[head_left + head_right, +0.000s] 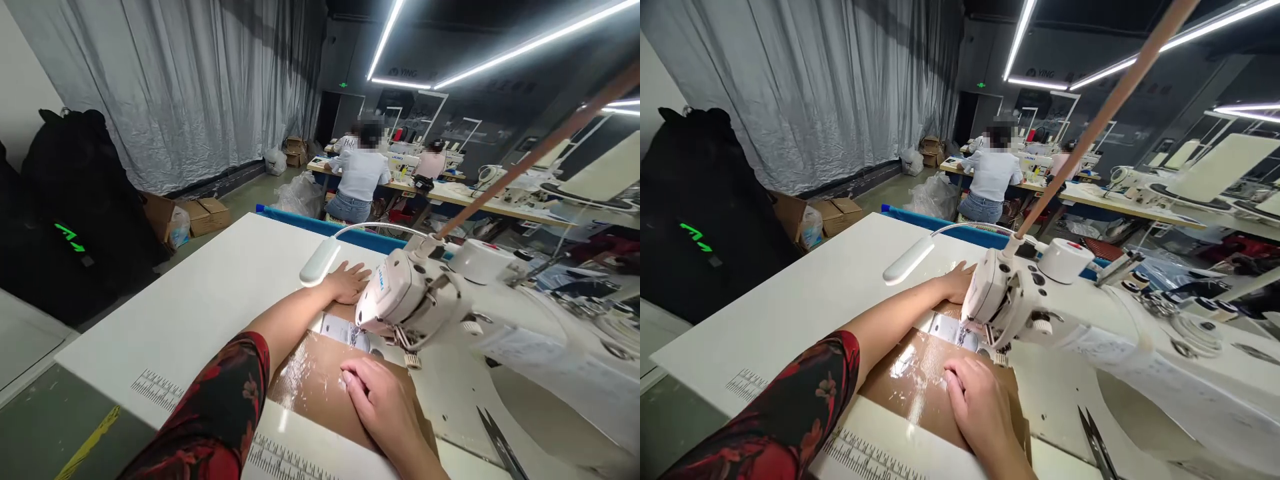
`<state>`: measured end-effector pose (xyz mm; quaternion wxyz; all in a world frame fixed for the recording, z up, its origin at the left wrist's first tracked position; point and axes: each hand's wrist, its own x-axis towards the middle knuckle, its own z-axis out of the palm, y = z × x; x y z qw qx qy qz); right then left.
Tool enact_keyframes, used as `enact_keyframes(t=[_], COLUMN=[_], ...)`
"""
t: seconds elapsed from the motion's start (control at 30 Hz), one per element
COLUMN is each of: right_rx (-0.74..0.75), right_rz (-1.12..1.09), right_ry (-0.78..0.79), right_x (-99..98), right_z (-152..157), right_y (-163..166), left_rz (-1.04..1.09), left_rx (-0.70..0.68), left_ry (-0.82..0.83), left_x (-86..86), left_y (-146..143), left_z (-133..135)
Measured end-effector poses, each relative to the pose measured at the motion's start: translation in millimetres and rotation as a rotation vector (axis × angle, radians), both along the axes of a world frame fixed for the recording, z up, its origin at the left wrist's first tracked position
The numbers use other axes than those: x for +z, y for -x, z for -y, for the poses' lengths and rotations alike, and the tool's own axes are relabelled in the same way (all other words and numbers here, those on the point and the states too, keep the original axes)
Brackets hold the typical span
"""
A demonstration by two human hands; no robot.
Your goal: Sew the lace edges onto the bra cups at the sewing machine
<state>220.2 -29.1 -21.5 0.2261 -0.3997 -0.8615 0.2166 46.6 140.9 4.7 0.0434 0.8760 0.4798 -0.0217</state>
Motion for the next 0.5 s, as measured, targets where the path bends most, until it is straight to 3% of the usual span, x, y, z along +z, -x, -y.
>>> enact_keyframes(t=[0.1,0.23,0.37,0.5], right_rx=[0.005,0.023,0.046,0.041], right_rz=[-0.002,0.004,-0.016,-0.002], right_ry=[-0.024,-0.034,-0.046,-0.036], right_x=[-2.3,-2.3,-0.1,0.9], right_z=[-2,-3,-5,-5], right_y=[1,0,0,1], left_rz=[0.016,0.071,0.139,0.154], left_rx=[-0.021,0.106,0.302,0.505], left_ry=[0.019,-0.034,-0.12,-0.169], left_x=[-1.1,-7.0,-11.3,-3.8], left_y=[-13,-10,24,82], left_z=[-33,-74,-98,-98])
